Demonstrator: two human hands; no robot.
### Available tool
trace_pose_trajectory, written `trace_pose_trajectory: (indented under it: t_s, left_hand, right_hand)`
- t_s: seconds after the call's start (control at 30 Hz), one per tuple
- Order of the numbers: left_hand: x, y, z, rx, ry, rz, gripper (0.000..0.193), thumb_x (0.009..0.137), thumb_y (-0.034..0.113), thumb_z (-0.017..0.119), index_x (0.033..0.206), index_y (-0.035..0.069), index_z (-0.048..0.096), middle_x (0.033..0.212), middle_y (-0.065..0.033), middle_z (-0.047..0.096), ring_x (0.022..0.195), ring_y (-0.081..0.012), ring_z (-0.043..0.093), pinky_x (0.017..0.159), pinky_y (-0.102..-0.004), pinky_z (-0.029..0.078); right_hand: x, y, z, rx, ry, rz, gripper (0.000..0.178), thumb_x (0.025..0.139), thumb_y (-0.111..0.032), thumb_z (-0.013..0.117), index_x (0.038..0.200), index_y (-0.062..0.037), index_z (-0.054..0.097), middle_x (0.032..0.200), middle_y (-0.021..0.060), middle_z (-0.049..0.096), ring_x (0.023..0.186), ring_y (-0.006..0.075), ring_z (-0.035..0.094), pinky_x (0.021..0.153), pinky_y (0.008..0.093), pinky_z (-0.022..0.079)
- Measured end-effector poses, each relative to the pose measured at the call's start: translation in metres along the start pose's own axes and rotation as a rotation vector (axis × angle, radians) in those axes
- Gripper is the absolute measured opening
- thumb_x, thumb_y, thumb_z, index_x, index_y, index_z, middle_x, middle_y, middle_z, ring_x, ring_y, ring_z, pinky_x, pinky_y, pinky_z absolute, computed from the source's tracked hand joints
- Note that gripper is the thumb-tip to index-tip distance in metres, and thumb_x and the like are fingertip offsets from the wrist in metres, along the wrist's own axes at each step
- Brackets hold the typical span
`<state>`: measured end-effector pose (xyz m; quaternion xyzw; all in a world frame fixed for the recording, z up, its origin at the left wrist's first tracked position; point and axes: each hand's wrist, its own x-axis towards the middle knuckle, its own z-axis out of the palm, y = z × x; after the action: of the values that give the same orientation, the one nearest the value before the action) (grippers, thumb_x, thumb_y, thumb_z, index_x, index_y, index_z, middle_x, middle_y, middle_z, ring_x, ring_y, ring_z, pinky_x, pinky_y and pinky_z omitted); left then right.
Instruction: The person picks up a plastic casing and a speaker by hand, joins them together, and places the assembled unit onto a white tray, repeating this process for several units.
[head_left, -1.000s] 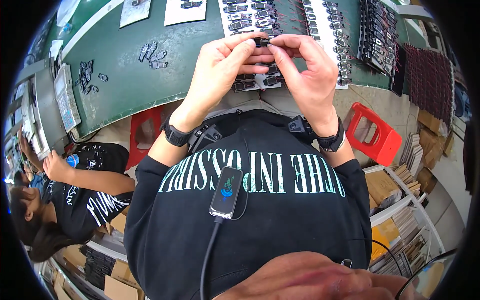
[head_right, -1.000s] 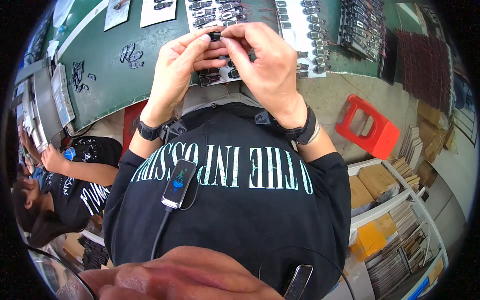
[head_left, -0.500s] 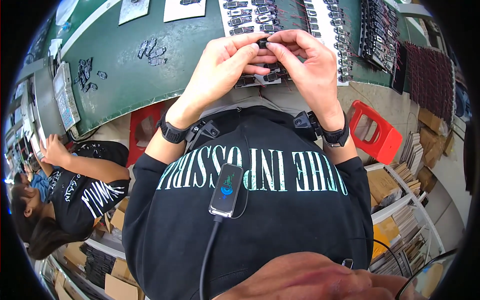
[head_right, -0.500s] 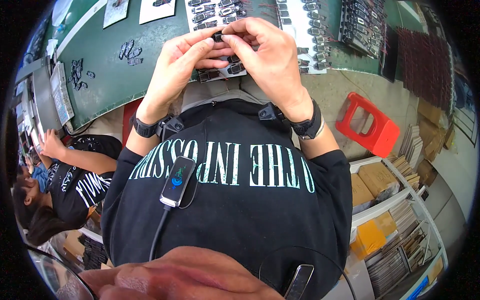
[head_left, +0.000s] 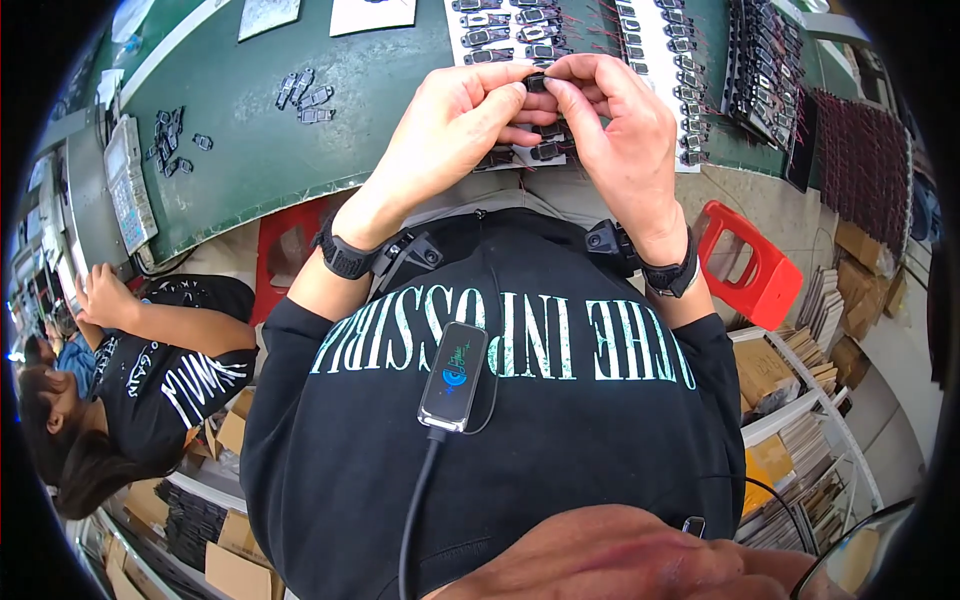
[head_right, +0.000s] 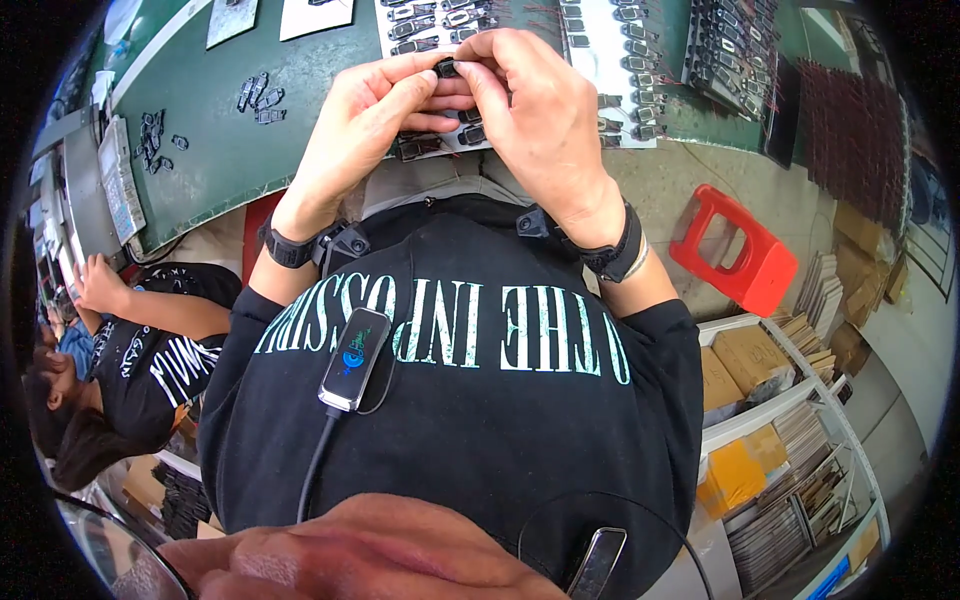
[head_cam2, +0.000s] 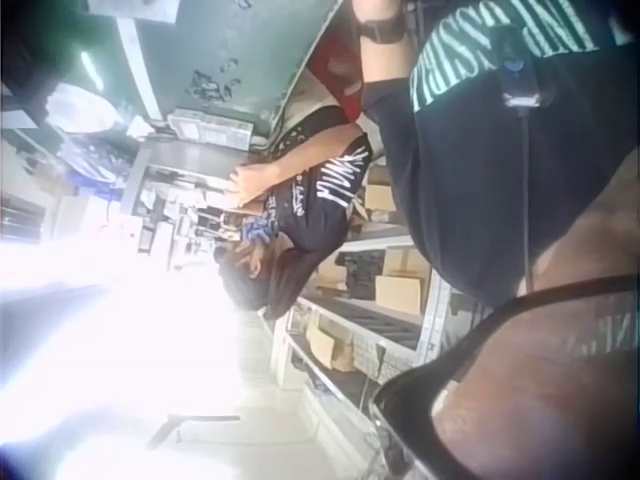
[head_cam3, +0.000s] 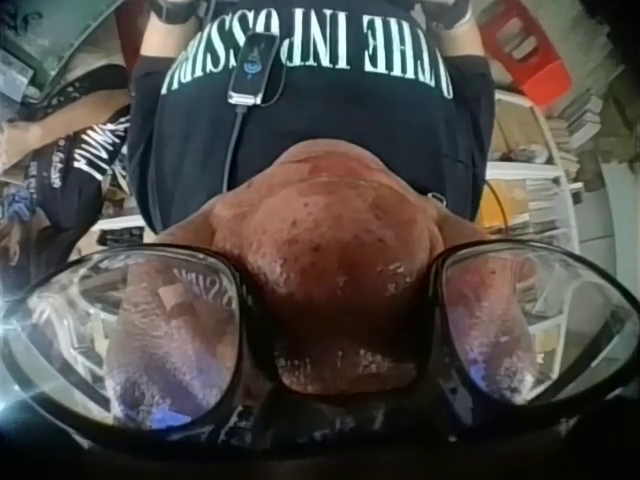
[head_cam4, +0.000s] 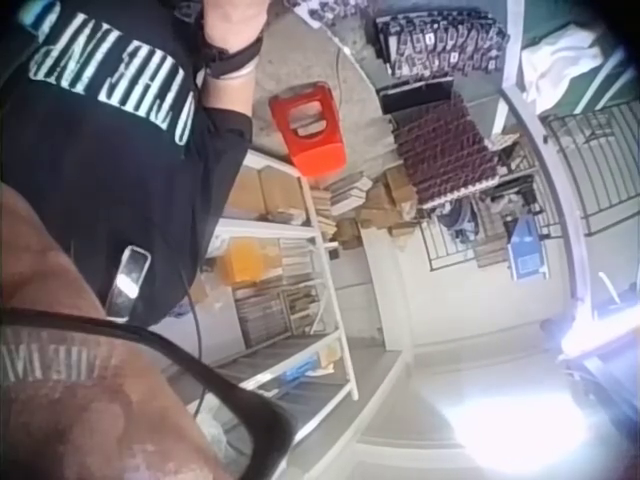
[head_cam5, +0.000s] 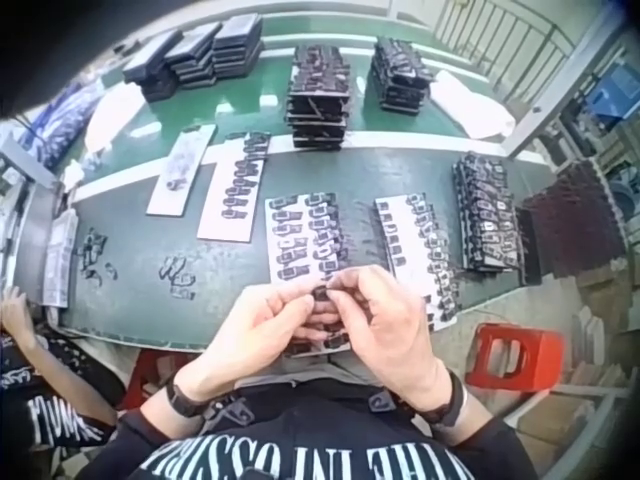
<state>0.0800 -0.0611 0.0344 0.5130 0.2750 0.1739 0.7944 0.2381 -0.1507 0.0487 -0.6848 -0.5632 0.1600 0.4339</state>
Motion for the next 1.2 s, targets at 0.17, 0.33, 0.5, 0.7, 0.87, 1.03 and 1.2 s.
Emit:
trace_pose_trajectory:
  t_s: [0.17,0.33,0.5,0.7,0.87,1.03,1.2]
  left_hand:
    - [-0.001,0.007,0.006,0.039,0.015,-0.013,0.038,0.103,0.012,0.045,0.134,-0.011,0.049,0.112,-0.0185,0.068,0.103,-0.0199,0.068,0.084,-0.0285,0.058]
    - [0.0,0.006,0.008,0.043,-0.004,-0.011,0.038,0.103,0.011,0.045,0.132,-0.011,0.05,0.111,-0.0178,0.068,0.101,-0.0186,0.068,0.084,-0.0278,0.057]
    - [-0.003,0.005,0.013,0.044,-0.011,-0.007,0.036,0.102,0.011,0.046,0.13,-0.01,0.052,0.11,-0.017,0.069,0.099,-0.0175,0.068,0.083,-0.0274,0.057]
    - [-0.007,0.009,0.011,0.031,-0.005,-0.006,0.034,0.102,0.012,0.047,0.127,-0.009,0.056,0.107,-0.0153,0.07,0.098,-0.017,0.069,0.081,-0.0263,0.058]
    - [-0.007,0.007,0.007,0.073,0.088,0.01,0.031,0.102,0.012,0.049,0.123,-0.009,0.059,0.105,-0.0146,0.07,0.095,-0.017,0.07,0.079,-0.0261,0.058]
    - [-0.009,0.011,0.005,0.001,0.138,0.033,0.026,0.101,0.011,0.052,0.118,-0.007,0.062,0.102,-0.0138,0.071,0.093,-0.0171,0.071,0.078,-0.0265,0.059]
    - [-0.01,0.013,0.004,0.001,0.117,0.049,0.023,0.101,0.01,0.053,0.116,-0.006,0.062,0.098,-0.0135,0.072,0.093,-0.018,0.071,0.078,-0.0266,0.059]
  right_hand:
    - [-0.003,0.002,0.003,-0.023,0.022,-0.03,0.012,0.09,-0.003,0.066,0.102,-0.0002,0.068,0.093,0.0088,0.07,0.077,0.016,0.07,0.07,0.0269,0.055]
    - [-0.006,0.002,0.001,-0.117,0.047,-0.123,0.012,0.089,-0.001,0.065,0.101,-0.0003,0.066,0.094,0.0094,0.069,0.08,0.0185,0.07,0.071,0.028,0.056]
    - [-0.01,0.002,-0.004,-0.114,0.038,-0.116,0.012,0.09,-0.001,0.065,0.101,-0.0003,0.065,0.095,0.0093,0.068,0.081,0.0194,0.07,0.072,0.0287,0.056]
    - [-0.01,-0.003,0.0,-0.092,0.012,-0.085,0.012,0.089,-0.001,0.065,0.101,-0.0002,0.065,0.096,0.0098,0.068,0.081,0.0205,0.07,0.072,0.0289,0.056]
    - [-0.005,-0.004,0.009,0.002,-0.019,-0.051,0.014,0.091,-0.002,0.064,0.105,-0.0006,0.065,0.094,0.0071,0.067,0.082,0.0149,0.068,0.074,0.0275,0.056]
    - [-0.001,-0.004,0.006,0.266,0.009,0.1,0.015,0.095,-0.005,0.062,0.109,0.0009,0.065,0.094,0.0036,0.066,0.085,0.01,0.064,0.079,0.0247,0.054]
    - [0.002,-0.001,-0.002,0.432,-0.134,0.242,0.018,0.096,-0.009,0.062,0.11,0.003,0.064,0.098,0.0037,0.067,0.088,0.0097,0.064,0.082,0.0233,0.053]
